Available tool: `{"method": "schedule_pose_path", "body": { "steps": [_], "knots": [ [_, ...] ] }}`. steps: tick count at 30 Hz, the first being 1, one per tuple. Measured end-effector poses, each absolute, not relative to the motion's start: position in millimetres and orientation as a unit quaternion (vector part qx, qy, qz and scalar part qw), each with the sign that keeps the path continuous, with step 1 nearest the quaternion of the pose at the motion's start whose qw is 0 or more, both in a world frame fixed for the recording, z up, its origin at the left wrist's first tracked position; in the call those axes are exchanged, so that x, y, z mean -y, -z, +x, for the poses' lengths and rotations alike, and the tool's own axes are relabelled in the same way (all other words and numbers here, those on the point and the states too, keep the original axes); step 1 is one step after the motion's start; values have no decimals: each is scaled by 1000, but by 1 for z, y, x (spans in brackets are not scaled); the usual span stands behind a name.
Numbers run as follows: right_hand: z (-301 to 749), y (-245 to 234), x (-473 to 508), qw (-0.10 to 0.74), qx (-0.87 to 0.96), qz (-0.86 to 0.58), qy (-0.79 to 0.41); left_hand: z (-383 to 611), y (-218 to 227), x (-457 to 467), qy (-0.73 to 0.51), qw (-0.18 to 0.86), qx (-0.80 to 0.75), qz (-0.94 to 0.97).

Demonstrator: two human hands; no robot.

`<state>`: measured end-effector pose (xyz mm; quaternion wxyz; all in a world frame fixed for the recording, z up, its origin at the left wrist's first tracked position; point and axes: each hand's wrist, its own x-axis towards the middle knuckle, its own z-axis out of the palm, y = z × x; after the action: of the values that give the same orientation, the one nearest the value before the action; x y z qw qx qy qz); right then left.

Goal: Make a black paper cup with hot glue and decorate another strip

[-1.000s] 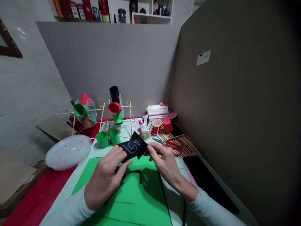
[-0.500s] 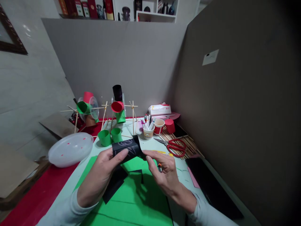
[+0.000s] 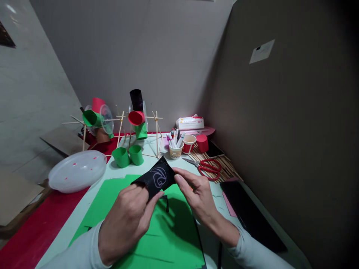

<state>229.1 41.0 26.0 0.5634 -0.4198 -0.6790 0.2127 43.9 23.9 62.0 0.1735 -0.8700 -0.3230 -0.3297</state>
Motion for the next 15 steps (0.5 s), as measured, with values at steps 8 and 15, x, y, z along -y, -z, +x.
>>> {"method": "schedule_pose_path", "body": {
  "steps": [8, 15],
  "knots": [
    [226, -21, -44, 582, 672, -427, -167, 38, -59, -22, 349, -197, 501, -767],
    [219, -16, -40, 580, 689, -408, -150, 44, -72, -17, 426, -614, 467, -473]
  ]
}}
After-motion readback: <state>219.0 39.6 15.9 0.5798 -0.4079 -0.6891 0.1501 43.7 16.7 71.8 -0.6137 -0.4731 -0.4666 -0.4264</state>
